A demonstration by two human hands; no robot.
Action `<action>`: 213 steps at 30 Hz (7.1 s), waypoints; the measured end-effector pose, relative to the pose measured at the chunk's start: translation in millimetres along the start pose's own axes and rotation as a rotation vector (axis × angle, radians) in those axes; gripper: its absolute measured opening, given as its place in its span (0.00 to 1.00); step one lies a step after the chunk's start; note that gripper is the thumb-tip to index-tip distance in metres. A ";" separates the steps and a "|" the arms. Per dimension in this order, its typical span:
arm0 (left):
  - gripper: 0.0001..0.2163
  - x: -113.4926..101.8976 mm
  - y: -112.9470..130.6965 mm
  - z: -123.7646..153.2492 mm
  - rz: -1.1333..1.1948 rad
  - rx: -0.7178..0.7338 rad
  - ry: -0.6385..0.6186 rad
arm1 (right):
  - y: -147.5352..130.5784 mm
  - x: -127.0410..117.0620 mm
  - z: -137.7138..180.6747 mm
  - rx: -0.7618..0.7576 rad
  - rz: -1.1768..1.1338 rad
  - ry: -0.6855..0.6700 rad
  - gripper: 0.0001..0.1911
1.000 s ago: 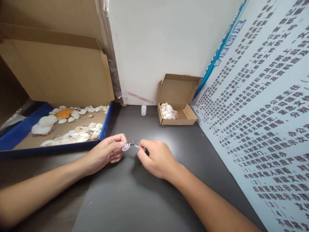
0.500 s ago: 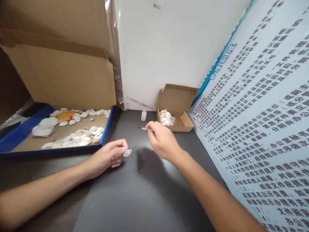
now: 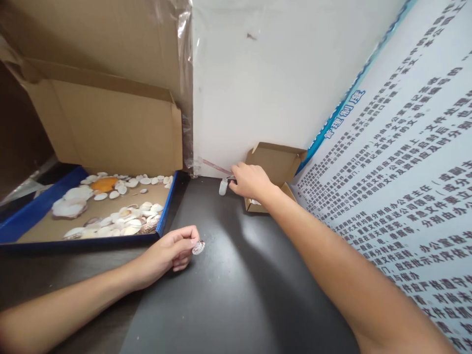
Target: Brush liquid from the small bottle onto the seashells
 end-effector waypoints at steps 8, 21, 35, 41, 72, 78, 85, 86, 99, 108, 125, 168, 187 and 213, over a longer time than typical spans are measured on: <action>0.13 -0.3 0.7 -1.7 0.005 -0.013 0.001 | -6.1 6.2 -14.9 -0.053 0.063 -0.076 0.14; 0.12 1.9 4.8 0.5 0.025 0.010 -0.013 | -17.3 1.8 -22.8 -0.072 0.147 -0.115 0.17; 0.12 1.3 3.8 0.0 -0.003 -0.001 -0.009 | -14.1 1.8 -29.8 -0.041 0.230 -0.129 0.17; 0.12 0.9 3.6 -0.3 -0.003 -0.006 -0.012 | -16.2 0.5 -32.8 -0.043 0.231 -0.145 0.18; 0.12 1.0 2.3 -1.1 -0.017 0.016 -0.031 | -11.3 19.3 -40.1 0.073 0.078 -0.272 0.20; 0.11 1.2 3.2 -0.7 -0.038 0.013 -0.037 | -15.6 19.3 -41.2 0.043 0.129 -0.272 0.21; 0.12 1.4 2.3 -0.3 -0.038 0.023 -0.041 | -15.9 15.7 -41.9 0.039 0.161 -0.271 0.21; 0.12 1.4 2.3 -0.3 -0.038 0.022 -0.041 | -16.4 14.3 -42.1 0.036 0.162 -0.267 0.21; 0.12 -0.8 0.8 -1.6 0.010 0.011 -0.025 | -5.6 -11.5 -31.4 0.072 0.086 -0.178 0.18; 0.11 -2.7 1.3 -2.3 0.122 -0.008 0.004 | -33.2 -13.3 66.7 -0.034 -0.316 0.021 0.10; 0.09 -1.7 10.7 1.0 0.113 0.059 0.068 | -66.9 58.0 133.6 -0.156 -0.820 0.164 0.05; 0.10 -1.1 8.2 1.2 0.098 0.030 0.041 | -71.5 71.7 143.1 -0.052 -0.941 0.096 0.15; 0.10 -1.2 7.5 0.4 0.094 0.009 0.024 | -70.8 68.0 143.2 -0.052 -0.959 0.155 0.13; 0.09 -2.0 7.4 1.7 0.083 -0.009 0.058 | -70.0 58.6 144.0 -0.067 -0.975 0.294 0.09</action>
Point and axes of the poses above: each hand's wrist, its own z-axis away from the middle knuckle, its own x-axis out of the palm, y = z × x, the point moved 4 cm from there along -z, towards the middle knuckle, and after that the axes turned 13 degrees about -z, right-handed, at the moved point
